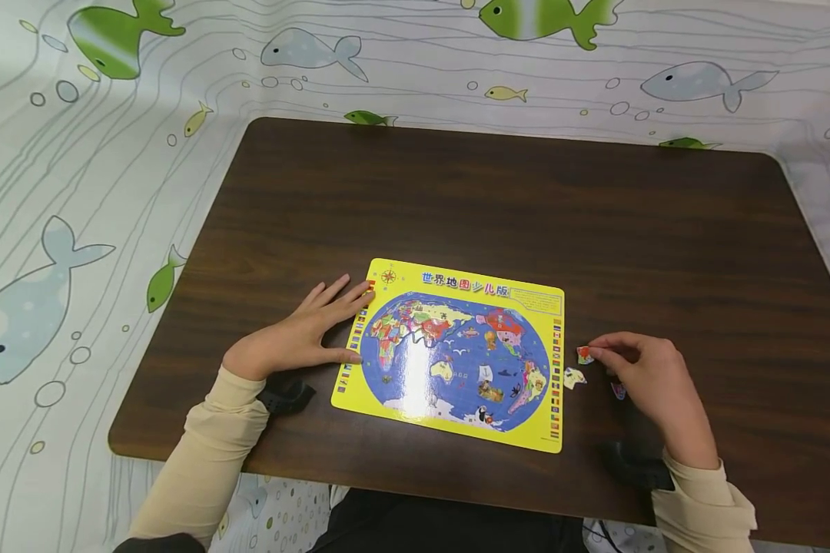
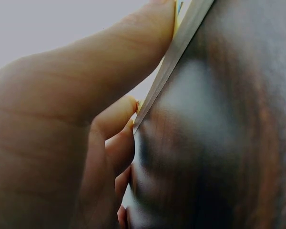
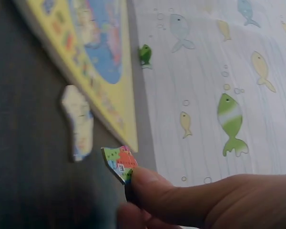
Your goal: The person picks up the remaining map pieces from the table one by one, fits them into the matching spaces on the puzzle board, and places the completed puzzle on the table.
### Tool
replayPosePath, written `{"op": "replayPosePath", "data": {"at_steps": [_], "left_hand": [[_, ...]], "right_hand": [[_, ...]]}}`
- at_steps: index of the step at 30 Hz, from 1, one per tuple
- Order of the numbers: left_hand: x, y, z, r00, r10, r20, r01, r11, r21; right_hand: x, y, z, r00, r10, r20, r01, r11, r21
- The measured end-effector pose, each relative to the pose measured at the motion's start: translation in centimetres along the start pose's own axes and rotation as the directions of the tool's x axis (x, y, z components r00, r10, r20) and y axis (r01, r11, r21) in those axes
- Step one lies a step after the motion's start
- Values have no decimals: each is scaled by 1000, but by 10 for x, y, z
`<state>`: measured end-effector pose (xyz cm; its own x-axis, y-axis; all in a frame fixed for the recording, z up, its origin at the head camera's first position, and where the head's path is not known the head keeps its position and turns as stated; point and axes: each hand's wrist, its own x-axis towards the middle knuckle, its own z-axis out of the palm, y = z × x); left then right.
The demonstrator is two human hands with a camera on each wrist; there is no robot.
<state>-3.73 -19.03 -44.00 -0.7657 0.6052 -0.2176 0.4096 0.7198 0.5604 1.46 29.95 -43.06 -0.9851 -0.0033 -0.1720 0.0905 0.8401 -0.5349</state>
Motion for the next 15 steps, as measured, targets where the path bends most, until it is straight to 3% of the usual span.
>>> {"op": "replayPosePath", "data": {"at_steps": [15], "left_hand": [[0,1,0,1000,1,1,-1,1000,-3]], "right_hand": [[6,-16,-11,995,1,99,-11,994,107]]}}
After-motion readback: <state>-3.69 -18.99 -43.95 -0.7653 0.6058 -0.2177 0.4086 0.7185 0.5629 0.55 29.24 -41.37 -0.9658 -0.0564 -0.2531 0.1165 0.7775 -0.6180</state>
